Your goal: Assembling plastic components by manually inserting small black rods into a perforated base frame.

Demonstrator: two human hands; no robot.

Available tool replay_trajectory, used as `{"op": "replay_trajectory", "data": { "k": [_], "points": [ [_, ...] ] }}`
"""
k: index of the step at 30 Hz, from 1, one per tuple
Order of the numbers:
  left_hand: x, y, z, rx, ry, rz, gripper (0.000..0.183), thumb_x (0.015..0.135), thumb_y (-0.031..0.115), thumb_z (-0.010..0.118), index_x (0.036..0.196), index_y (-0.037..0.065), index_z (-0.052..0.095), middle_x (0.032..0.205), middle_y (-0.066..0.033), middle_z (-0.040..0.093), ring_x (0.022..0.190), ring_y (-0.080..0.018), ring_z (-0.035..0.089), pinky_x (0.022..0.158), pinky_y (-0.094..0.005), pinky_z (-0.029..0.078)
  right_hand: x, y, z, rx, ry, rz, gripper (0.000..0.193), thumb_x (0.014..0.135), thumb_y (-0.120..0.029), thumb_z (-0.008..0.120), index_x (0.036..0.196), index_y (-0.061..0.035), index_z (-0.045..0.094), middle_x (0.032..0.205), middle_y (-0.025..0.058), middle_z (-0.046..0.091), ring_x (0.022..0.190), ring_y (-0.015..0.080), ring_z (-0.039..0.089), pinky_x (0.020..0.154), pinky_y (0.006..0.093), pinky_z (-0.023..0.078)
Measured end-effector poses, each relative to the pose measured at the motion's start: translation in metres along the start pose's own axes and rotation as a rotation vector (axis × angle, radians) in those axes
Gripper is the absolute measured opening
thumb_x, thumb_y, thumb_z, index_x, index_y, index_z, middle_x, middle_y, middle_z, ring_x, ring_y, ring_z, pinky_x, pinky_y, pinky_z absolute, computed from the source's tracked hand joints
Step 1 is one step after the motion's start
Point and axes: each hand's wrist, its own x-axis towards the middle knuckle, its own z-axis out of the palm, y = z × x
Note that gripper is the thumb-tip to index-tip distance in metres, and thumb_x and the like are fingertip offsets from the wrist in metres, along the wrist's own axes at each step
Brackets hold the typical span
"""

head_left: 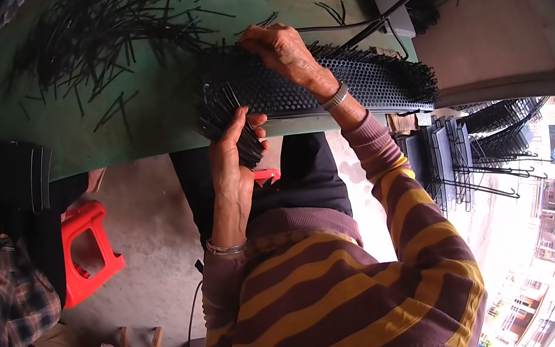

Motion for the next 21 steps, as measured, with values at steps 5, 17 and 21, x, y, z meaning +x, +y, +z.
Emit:
{"op": "replay_trajectory", "data": {
  "k": [5,17,21],
  "points": [
    [0.001,-0.001,-0.003,0.006,0.031,0.008,0.022,0.087,0.023,0.07,0.099,0.005,0.065,0.082,-0.0098,0.069,0.063,-0.0134,0.06,0.051,-0.0286,0.049,-0.006,-0.008,0.01,-0.401,0.084,-0.038,0.017,0.084,-0.012,0.065,0.1,-0.012,0.068,0.089,0.0025,0.065,0.083,0.0228,0.062,0.073,0.0366,0.045],
    [0.001,-0.014,-0.007,0.041,-0.051,-0.069,0.017,0.088,0.021,0.069,0.096,0.007,0.063,0.079,-0.0047,0.063,0.062,-0.013,0.056,0.051,-0.0286,0.046,-0.011,-0.037,0.028,-0.854,0.063,0.014,0.051,0.085,-0.013,0.056,0.136,-0.0094,0.046,0.12,0.0193,0.053,0.111,0.0343,0.05,0.095,0.0441,0.037],
    [-0.008,-0.027,-0.002,-0.065,-0.148,-0.278,0.016,0.087,0.019,0.069,0.093,0.006,0.062,0.075,-0.0046,0.061,0.059,-0.0133,0.055,0.051,-0.028,0.046,-0.002,-0.079,0.02,-0.642,0.083,-0.245,0.054,0.079,-0.012,0.059,0.132,-0.0117,0.05,0.117,0.0154,0.053,0.107,0.0317,0.051,0.098,0.0442,0.037]
  ]
}}
